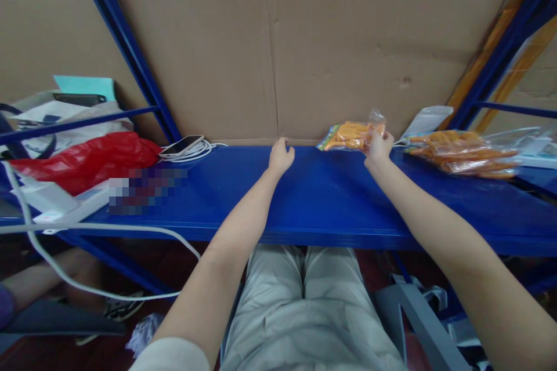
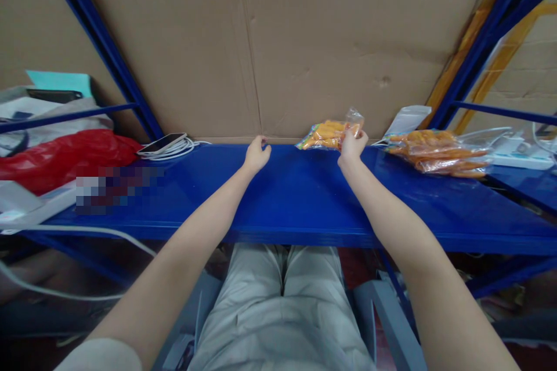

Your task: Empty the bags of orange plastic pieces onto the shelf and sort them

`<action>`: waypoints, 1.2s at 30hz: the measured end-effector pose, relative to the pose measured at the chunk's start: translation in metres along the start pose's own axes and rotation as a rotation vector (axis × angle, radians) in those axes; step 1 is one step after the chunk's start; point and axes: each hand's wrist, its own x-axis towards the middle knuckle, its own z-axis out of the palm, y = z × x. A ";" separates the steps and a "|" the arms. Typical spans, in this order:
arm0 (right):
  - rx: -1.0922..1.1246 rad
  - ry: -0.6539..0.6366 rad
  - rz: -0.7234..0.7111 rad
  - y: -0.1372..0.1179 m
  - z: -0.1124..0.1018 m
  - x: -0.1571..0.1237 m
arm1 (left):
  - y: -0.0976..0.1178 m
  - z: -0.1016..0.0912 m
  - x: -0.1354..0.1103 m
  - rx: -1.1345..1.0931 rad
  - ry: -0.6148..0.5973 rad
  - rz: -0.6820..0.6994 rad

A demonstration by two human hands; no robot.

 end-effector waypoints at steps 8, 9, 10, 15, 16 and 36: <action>-0.046 -0.165 0.164 0.004 0.009 -0.042 | 0.000 0.002 0.002 0.031 0.029 0.051; -0.063 -0.185 0.163 0.007 0.009 -0.045 | 0.000 0.002 0.002 0.039 0.036 0.056; -0.084 -0.205 0.164 0.011 0.010 -0.047 | 0.000 0.002 0.002 0.048 0.040 0.063; -0.172 -0.367 0.257 0.026 0.013 -0.054 | 0.008 0.001 -0.002 0.130 0.002 0.162; -0.186 -0.403 0.276 0.028 0.013 -0.054 | 0.010 0.002 -0.003 0.150 -0.020 0.190; -0.648 -1.015 -0.258 0.053 0.002 -0.044 | 0.013 0.011 -0.006 0.449 -0.576 0.301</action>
